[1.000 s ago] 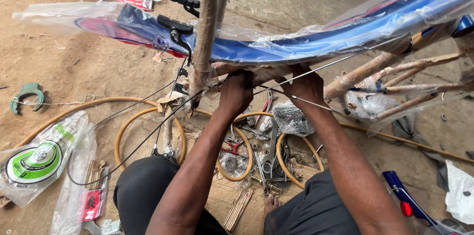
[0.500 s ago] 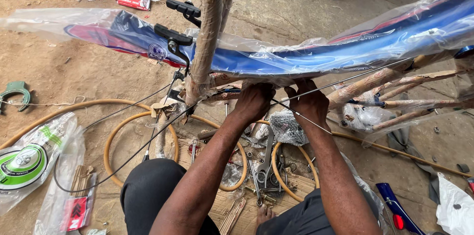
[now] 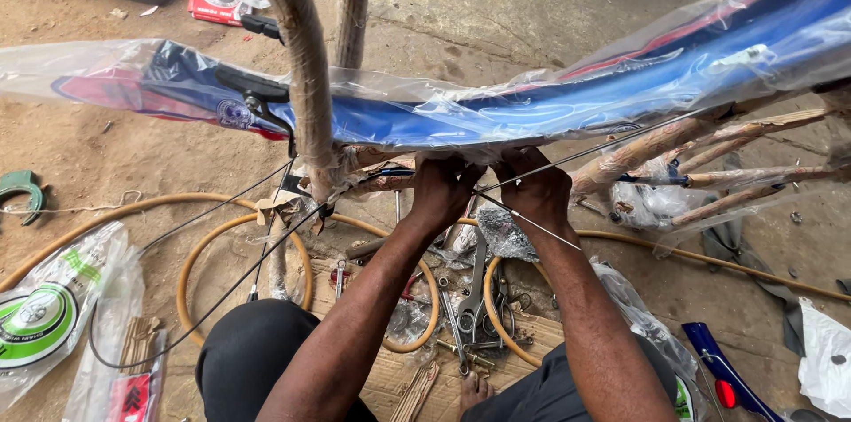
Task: The person is assembling a bicycle, specifically working on the front fork and handlebar area. They are seen attaching and adjusting brake cables and other components using their hands and various tools.
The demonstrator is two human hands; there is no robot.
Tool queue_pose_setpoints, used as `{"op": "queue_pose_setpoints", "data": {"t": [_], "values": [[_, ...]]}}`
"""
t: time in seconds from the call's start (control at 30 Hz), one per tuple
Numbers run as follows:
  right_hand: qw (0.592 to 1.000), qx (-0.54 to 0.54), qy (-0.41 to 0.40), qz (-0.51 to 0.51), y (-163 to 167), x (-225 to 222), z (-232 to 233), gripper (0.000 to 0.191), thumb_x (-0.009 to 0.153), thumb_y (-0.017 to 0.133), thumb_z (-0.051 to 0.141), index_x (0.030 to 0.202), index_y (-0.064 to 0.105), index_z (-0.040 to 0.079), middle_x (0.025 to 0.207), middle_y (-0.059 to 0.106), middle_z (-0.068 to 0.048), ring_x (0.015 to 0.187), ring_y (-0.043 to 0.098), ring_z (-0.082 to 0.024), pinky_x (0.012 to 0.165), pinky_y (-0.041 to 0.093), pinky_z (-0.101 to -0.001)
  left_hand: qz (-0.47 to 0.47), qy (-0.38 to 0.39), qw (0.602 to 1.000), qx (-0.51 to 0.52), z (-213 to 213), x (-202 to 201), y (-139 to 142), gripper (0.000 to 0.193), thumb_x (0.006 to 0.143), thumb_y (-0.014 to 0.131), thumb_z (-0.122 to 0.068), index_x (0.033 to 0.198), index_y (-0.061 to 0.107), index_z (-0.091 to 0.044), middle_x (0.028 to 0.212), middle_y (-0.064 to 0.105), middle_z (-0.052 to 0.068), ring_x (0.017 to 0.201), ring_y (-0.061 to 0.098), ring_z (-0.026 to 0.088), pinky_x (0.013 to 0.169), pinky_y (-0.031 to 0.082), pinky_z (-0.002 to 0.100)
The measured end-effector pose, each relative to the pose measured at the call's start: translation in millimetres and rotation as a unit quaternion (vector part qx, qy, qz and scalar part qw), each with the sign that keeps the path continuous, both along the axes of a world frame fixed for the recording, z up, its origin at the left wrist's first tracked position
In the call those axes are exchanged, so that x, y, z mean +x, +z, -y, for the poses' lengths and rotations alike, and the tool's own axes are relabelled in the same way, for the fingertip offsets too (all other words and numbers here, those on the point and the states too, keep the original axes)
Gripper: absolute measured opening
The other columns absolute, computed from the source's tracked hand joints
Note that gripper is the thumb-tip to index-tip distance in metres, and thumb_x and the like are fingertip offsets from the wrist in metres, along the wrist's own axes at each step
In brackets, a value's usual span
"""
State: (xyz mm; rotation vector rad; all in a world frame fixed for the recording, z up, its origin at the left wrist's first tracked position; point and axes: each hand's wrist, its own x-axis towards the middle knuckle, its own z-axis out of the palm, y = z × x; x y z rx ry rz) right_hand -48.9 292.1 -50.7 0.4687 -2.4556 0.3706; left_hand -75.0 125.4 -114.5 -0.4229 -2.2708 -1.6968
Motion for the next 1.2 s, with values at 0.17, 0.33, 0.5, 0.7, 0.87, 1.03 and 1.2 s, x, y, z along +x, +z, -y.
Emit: {"op": "queue_pose_setpoints", "data": {"t": [0.17,0.33,0.5,0.7,0.87,1.03,1.2], "values": [[1.0,-0.012,-0.012,-0.005,-4,1,-7,0.021,0.096,0.077,0.025,0.1,0.071,0.006,0.09,0.072,-0.013,0.077,0.072,-0.031,0.063,0.056,-0.0408,-0.02,-0.025,0.997,-0.066,0,8,5,0.04,0.101,0.058,-0.039,0.095,0.077,-0.005,0.074,0.072,0.015,0.071,0.071,0.032,0.072,0.055,0.046],[0.974,-0.218,-0.029,0.048,3,2,-9,0.022,0.106,0.068,0.023,0.092,0.069,0.006,0.075,0.07,-0.011,0.069,0.072,-0.029,0.064,0.054,-0.0405,-0.124,0.023,0.988,-0.087,-8,14,7,0.044,0.104,0.055,-0.04,0.102,0.073,0.0,0.084,0.074,0.018,0.08,0.07,0.034,0.084,0.049,0.054],[0.997,-0.065,-0.031,0.032,10,1,-10,0.017,0.099,0.071,0.016,0.107,0.07,0.0,0.082,0.071,-0.02,0.073,0.068,-0.04,0.062,0.053,-0.0477,0.022,-0.071,0.984,-0.163,-10,10,17,0.04,0.107,0.049,-0.04,0.107,0.073,-0.008,0.097,0.076,0.017,0.092,0.071,0.037,0.088,0.053,0.051],[0.998,-0.007,-0.016,-0.058,4,1,4,0.018,0.097,0.069,0.011,0.115,0.07,0.008,0.102,0.074,-0.016,0.088,0.072,-0.039,0.072,0.058,-0.0462,-0.016,-0.025,0.994,-0.106,-2,9,17,0.031,0.095,0.059,-0.034,0.106,0.074,-0.008,0.101,0.076,0.017,0.095,0.07,0.039,0.085,0.053,0.052],[0.999,-0.007,-0.04,-0.027,6,9,17,0.027,0.09,0.075,0.017,0.111,0.07,0.002,0.1,0.073,-0.019,0.081,0.071,-0.04,0.066,0.057,-0.0469,-0.058,-0.018,0.982,-0.179,12,13,5,0.028,0.096,0.056,-0.029,0.103,0.075,-0.009,0.097,0.075,0.017,0.091,0.07,0.038,0.089,0.052,0.052],[0.999,-0.008,-0.03,-0.017,12,15,25,0.024,0.093,0.076,0.019,0.108,0.069,0.001,0.1,0.073,-0.019,0.081,0.072,-0.036,0.069,0.057,-0.0471,-0.036,-0.031,0.975,-0.217,24,14,6,0.03,0.099,0.055,-0.031,0.099,0.074,-0.007,0.093,0.074,0.019,0.089,0.068,0.04,0.09,0.049,0.053],[0.999,-0.014,0.033,-0.02,16,13,21,0.019,0.095,0.075,0.014,0.106,0.067,0.0,0.1,0.071,-0.018,0.087,0.071,-0.038,0.073,0.058,-0.0446,-0.088,0.004,0.96,-0.265,22,18,15,0.025,0.095,0.053,-0.02,0.107,0.071,-0.008,0.087,0.074,0.02,0.086,0.069,0.039,0.099,0.043,0.062]]}}
